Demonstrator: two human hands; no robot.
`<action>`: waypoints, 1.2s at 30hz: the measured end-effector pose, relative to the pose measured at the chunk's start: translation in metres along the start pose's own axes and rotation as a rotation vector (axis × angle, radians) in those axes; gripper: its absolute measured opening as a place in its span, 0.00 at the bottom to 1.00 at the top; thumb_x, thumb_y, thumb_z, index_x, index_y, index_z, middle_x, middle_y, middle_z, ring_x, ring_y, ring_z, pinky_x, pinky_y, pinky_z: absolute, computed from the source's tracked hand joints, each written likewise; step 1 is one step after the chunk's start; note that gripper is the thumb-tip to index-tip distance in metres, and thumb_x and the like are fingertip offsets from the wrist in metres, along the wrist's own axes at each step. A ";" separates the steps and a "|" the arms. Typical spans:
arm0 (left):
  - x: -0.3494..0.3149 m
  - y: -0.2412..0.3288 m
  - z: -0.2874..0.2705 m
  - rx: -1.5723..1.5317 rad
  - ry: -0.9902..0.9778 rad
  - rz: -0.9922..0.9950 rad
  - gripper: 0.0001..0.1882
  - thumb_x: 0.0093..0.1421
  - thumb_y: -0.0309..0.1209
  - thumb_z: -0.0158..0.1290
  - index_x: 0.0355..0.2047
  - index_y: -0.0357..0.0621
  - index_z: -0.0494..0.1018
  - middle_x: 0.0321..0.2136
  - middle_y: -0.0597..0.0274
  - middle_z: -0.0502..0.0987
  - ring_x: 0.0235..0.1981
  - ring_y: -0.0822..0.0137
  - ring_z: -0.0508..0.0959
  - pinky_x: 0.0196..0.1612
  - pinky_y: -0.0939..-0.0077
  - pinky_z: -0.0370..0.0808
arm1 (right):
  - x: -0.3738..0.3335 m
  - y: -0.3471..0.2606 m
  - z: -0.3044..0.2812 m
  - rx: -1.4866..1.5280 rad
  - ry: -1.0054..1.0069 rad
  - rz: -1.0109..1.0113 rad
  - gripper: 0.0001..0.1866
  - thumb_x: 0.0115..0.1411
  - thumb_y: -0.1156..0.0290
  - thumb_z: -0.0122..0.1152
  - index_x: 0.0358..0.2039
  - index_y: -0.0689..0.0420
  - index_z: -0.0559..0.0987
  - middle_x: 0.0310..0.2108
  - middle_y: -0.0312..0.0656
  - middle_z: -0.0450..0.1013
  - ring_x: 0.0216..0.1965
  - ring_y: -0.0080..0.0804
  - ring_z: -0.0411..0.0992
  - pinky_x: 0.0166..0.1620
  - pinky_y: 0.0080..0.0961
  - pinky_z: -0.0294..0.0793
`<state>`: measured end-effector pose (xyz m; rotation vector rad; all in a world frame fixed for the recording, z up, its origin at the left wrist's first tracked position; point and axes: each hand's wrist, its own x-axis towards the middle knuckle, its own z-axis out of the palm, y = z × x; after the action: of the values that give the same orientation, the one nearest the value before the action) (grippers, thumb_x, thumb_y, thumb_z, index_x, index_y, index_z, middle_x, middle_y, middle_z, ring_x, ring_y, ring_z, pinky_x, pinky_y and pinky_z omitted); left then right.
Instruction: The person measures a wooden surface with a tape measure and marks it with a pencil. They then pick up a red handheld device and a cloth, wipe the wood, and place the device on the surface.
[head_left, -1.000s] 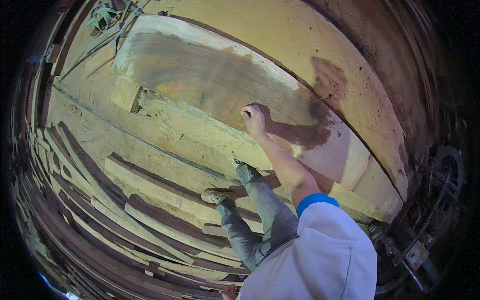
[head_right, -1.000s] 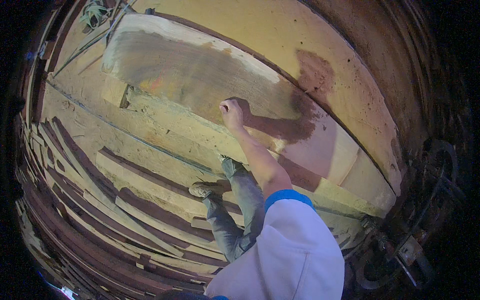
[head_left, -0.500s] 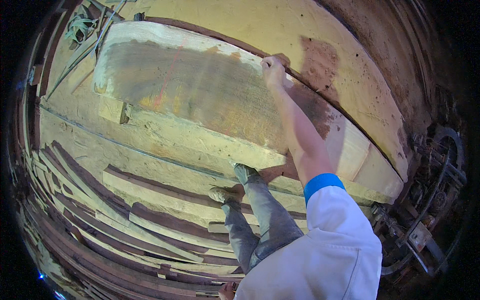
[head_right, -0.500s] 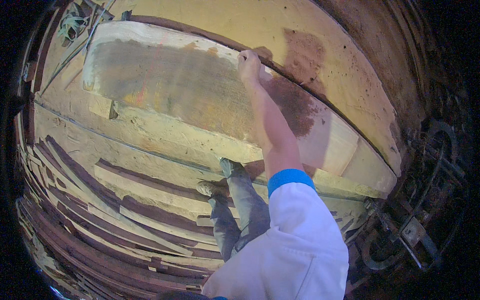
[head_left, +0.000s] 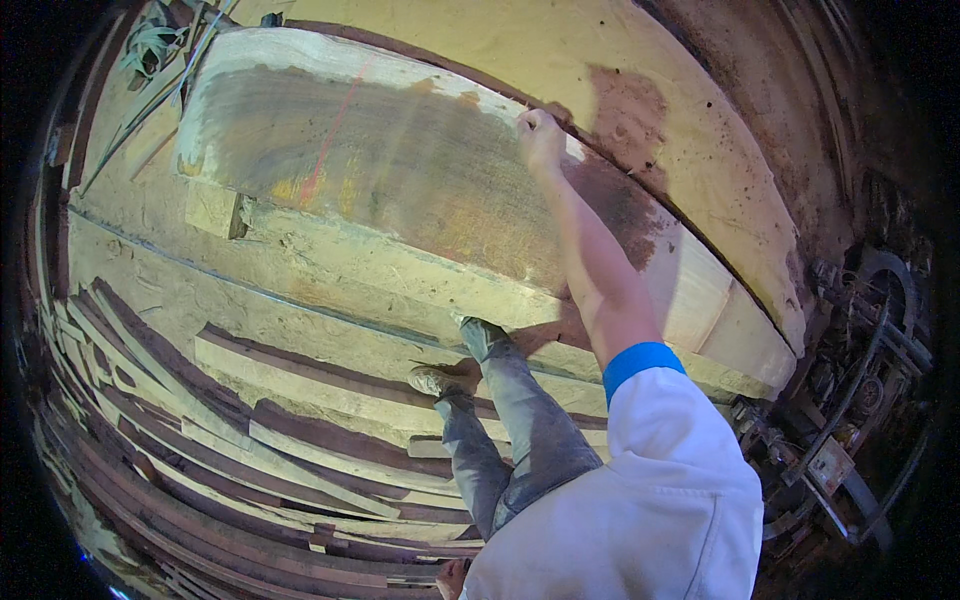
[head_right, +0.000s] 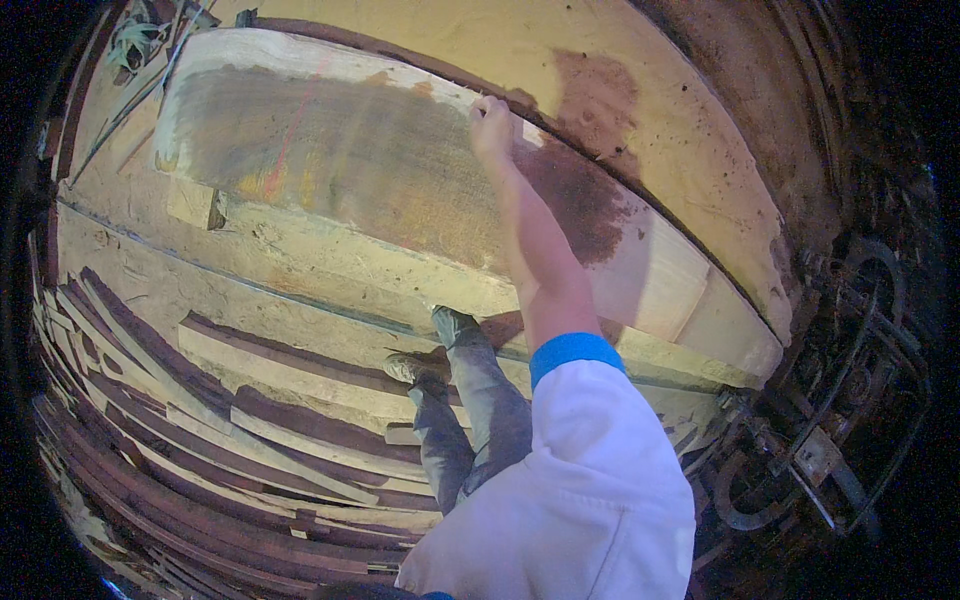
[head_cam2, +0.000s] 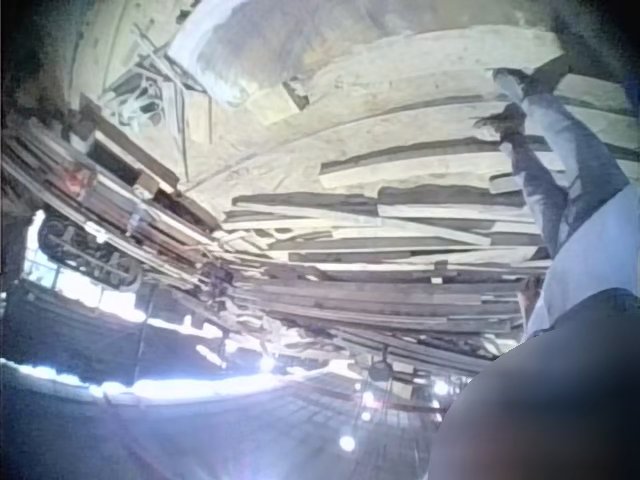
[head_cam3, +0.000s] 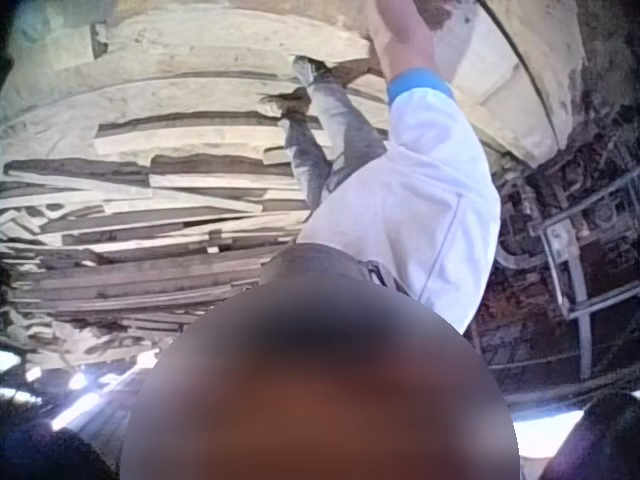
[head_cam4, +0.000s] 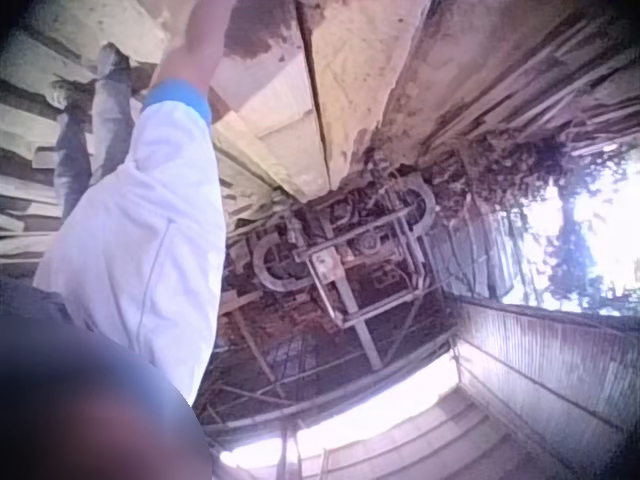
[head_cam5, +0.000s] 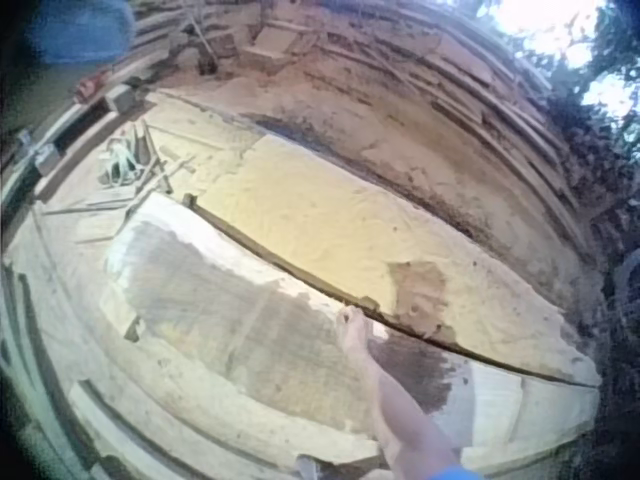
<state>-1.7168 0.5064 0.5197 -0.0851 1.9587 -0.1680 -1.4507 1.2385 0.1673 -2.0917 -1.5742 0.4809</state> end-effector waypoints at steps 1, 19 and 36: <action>-0.001 0.000 0.000 -0.001 -0.004 -0.002 0.14 0.60 0.35 0.50 0.35 0.34 0.76 0.21 0.49 0.75 0.22 0.61 0.74 0.27 0.64 0.70 | -0.003 -0.001 0.000 0.001 -0.015 0.008 0.05 0.51 0.68 0.61 0.28 0.53 0.80 0.31 0.46 0.76 0.38 0.44 0.74 0.45 0.36 0.69; 0.061 0.143 -0.045 0.297 0.153 0.341 0.15 0.62 0.36 0.48 0.34 0.35 0.76 0.21 0.49 0.75 0.21 0.62 0.74 0.27 0.65 0.69 | -0.044 -0.015 -0.002 -0.024 0.078 -0.208 0.02 0.48 0.74 0.65 0.24 0.58 0.80 0.27 0.45 0.75 0.33 0.43 0.74 0.41 0.36 0.71; 0.132 0.467 -0.041 -0.031 0.190 1.054 0.18 0.69 0.38 0.39 0.37 0.34 0.69 0.25 0.58 0.68 0.27 0.68 0.68 0.31 0.71 0.67 | -0.262 -0.057 -0.015 0.415 -0.244 0.202 0.05 0.55 0.73 0.60 0.32 0.60 0.78 0.31 0.47 0.75 0.36 0.42 0.74 0.42 0.31 0.72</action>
<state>-1.7967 0.9523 0.3409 0.9540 1.9450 0.5626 -1.5610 0.9977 0.2105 -1.9251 -1.2523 1.0706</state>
